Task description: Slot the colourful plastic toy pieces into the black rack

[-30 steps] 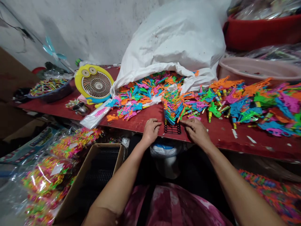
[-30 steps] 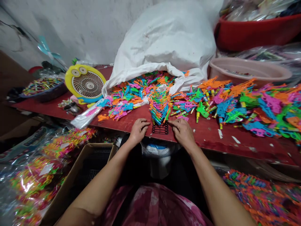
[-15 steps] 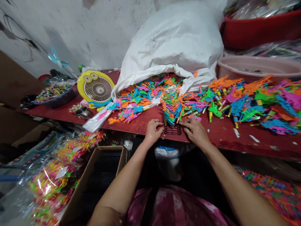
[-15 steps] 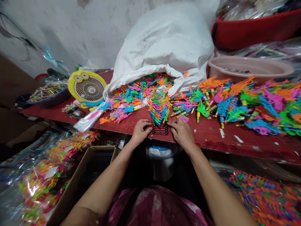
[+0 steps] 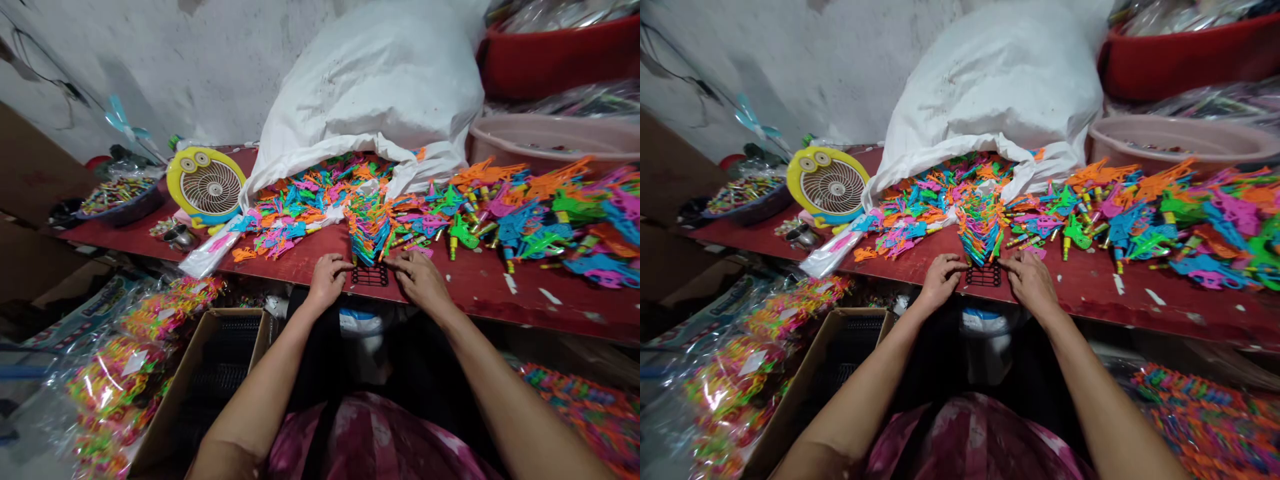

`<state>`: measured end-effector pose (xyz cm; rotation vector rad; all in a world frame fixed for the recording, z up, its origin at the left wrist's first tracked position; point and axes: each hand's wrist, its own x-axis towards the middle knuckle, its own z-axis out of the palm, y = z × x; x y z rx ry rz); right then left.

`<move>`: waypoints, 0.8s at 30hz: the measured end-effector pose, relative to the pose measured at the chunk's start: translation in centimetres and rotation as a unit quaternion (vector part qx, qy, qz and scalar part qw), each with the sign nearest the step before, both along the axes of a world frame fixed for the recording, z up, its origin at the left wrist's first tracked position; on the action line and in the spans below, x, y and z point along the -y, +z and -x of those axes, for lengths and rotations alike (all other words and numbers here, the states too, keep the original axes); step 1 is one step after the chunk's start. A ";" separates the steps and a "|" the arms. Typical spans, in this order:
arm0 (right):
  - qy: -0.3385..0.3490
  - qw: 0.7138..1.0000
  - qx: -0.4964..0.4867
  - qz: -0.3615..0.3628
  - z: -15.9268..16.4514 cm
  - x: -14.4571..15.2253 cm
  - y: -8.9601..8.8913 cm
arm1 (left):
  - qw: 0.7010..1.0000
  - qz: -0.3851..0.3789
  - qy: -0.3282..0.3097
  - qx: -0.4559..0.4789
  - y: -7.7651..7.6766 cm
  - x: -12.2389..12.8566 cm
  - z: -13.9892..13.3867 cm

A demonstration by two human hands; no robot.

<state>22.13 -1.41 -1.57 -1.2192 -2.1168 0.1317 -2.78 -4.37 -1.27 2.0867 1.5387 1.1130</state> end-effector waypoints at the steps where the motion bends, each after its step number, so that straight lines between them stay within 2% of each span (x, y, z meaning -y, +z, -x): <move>1: 0.001 1.000 0.001 -0.001 0.0 0.0 0.0 | 1.000 0.000 0.000 0.001 0.0 0.0 0.0; 9: 0.010 1.000 -0.017 0.001 -0.1 0.0 0.0 | 1.000 -0.011 0.000 0.000 -0.2 0.2 -0.2; 16: 0.026 0.998 -0.065 0.002 0.0 0.5 0.6 | 0.998 -0.008 0.010 -0.061 -0.2 0.5 -0.4; 24: -0.005 0.999 0.031 0.007 0.3 0.6 0.6 | 0.995 -0.023 0.032 -0.089 0.0 1.0 -1.1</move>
